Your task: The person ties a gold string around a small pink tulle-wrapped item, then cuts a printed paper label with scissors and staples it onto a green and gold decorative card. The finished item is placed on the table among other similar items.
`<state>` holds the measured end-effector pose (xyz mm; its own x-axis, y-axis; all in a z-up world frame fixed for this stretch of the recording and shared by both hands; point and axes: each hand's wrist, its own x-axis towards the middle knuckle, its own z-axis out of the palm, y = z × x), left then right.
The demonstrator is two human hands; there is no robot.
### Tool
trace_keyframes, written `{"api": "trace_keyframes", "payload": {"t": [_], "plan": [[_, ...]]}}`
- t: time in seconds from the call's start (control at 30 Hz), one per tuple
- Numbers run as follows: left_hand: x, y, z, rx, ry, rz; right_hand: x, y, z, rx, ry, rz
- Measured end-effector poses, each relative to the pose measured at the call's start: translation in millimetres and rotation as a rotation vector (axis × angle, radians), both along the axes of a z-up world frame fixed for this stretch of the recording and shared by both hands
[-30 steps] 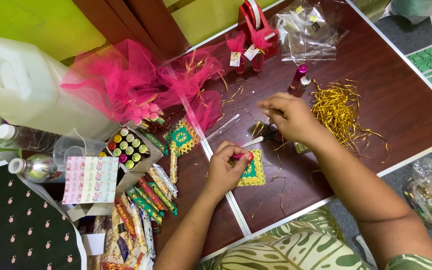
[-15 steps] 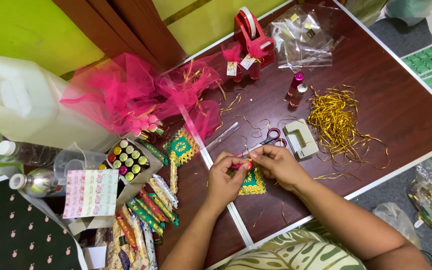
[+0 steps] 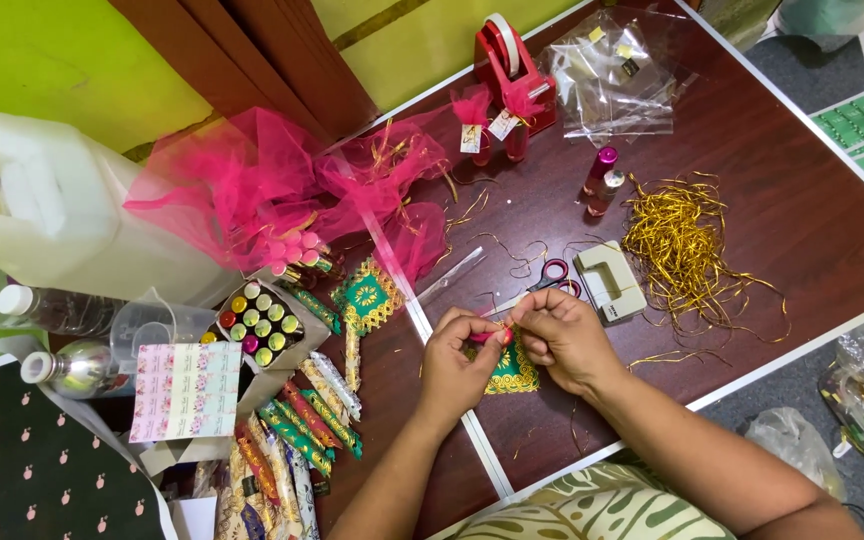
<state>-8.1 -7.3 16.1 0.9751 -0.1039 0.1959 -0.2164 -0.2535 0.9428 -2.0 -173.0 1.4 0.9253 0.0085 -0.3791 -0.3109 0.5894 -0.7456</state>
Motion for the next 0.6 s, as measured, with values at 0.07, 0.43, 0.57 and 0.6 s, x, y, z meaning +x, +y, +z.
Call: {"api": "trace_keyframes", "payload": {"t": [0.07,0.43,0.57,0.6], "plan": [[1,0,-2,-0.011,-0.001,0.003,0,0,0,-0.009,-0.008,0.011],[0,0,-5,-0.026,-0.005,-0.019,16,-18,-10,-0.158,-0.039,0.216],[-1,0,-2,-0.034,-0.001,-0.015,22,-19,6,-0.265,-0.081,0.309],[-1,0,-1,-0.039,-0.007,-0.015,23,-18,16,-0.264,-0.088,0.321]]}}
